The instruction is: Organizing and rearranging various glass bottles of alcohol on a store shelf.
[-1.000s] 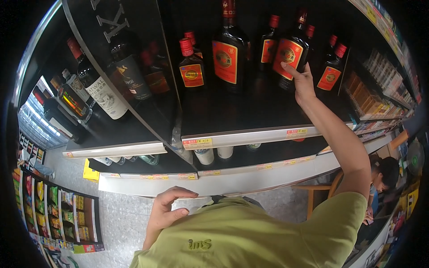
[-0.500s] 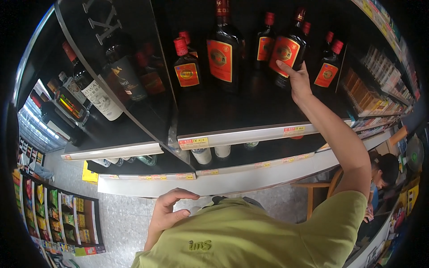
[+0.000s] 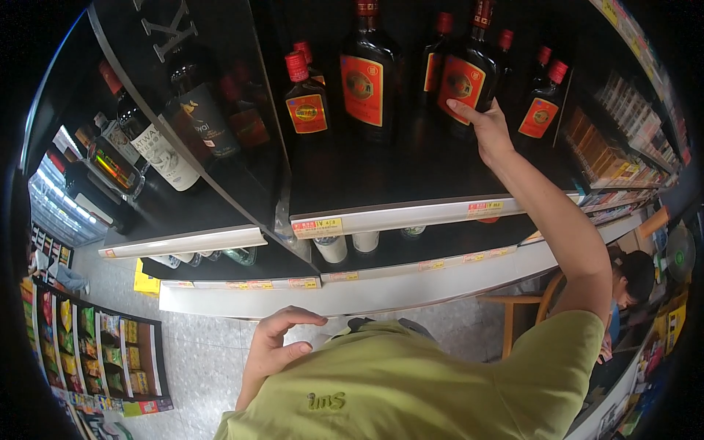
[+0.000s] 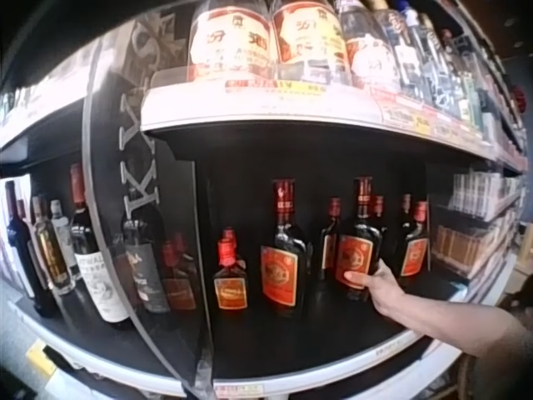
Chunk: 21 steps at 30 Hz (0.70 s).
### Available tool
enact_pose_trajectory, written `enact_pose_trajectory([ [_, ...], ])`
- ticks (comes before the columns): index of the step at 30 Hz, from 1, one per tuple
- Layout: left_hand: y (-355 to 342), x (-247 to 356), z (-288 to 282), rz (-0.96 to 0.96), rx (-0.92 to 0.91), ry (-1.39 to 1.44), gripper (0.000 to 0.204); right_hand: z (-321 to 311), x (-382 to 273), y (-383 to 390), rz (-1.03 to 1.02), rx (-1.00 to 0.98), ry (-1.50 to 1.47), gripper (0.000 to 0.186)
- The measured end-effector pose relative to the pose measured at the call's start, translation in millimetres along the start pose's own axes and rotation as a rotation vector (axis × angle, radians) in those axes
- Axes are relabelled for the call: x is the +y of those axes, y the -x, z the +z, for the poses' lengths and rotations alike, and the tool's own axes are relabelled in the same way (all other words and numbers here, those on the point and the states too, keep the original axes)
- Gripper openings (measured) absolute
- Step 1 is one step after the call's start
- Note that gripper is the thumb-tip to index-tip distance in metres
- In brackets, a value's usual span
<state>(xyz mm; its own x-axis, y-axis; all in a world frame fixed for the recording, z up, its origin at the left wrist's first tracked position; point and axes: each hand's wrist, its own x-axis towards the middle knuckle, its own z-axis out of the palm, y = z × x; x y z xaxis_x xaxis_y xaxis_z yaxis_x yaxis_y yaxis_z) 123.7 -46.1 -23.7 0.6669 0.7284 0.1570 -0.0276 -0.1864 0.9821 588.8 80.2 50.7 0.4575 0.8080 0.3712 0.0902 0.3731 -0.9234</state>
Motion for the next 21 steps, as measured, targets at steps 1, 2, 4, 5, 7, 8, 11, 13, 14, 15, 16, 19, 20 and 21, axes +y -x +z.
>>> enact_pose_trajectory([
  [1,0,0,0,-0.001,0.001,0.002,0.037,-1,1,-1,-0.004,-0.006,-0.005,0.061],
  [2,0,0,0,-0.002,0.0,0.003,0.037,-3,1,-2,-0.004,-0.005,-0.004,0.061],
  [4,-1,4,2,-0.05,0.002,0.027,0.039,-6,1,-4,0.035,-0.025,0.013,0.061],
  [5,-1,5,3,-0.098,0.005,0.051,0.041,-7,0,-4,0.036,-0.027,0.012,0.061],
  [7,0,6,4,-0.098,0.007,0.061,0.04,-7,-4,-4,0.093,-0.028,0.09,0.058],
  [8,0,6,4,-0.098,0.009,0.071,0.04,-6,-7,-3,0.095,-0.035,0.088,0.058],
  [11,-2,3,-2,-0.017,-0.028,-0.01,0.035,-2,-21,4,0.193,-0.046,0.18,0.063],
  [13,-2,8,-5,-0.034,-0.025,-0.021,0.035,-10,-21,4,0.192,-0.047,0.192,0.066],
  [14,-1,9,-7,-0.058,-0.025,-0.03,0.035,4,-29,16,0.187,-0.056,0.178,0.068],
  [15,-2,10,-9,-0.058,0.003,-0.028,0.035,1,-32,23,0.156,-0.024,0.184,0.069],
  [16,-4,8,-11,-0.053,-0.03,-0.033,0.034,-7,-29,26,0.126,0.003,0.185,0.07],
  [19,2,9,-15,-0.035,-0.036,-0.026,0.034,-13,-23,46,-0.08,0.179,0.125,0.067],
  [20,3,9,-18,-0.029,-0.061,-0.001,0.034,-11,-25,55,-0.173,0.182,0.145,0.064],
  [21,3,9,-22,-0.031,-0.03,-0.003,0.034,1,-30,69,-0.249,0.234,0.162,0.06],
])
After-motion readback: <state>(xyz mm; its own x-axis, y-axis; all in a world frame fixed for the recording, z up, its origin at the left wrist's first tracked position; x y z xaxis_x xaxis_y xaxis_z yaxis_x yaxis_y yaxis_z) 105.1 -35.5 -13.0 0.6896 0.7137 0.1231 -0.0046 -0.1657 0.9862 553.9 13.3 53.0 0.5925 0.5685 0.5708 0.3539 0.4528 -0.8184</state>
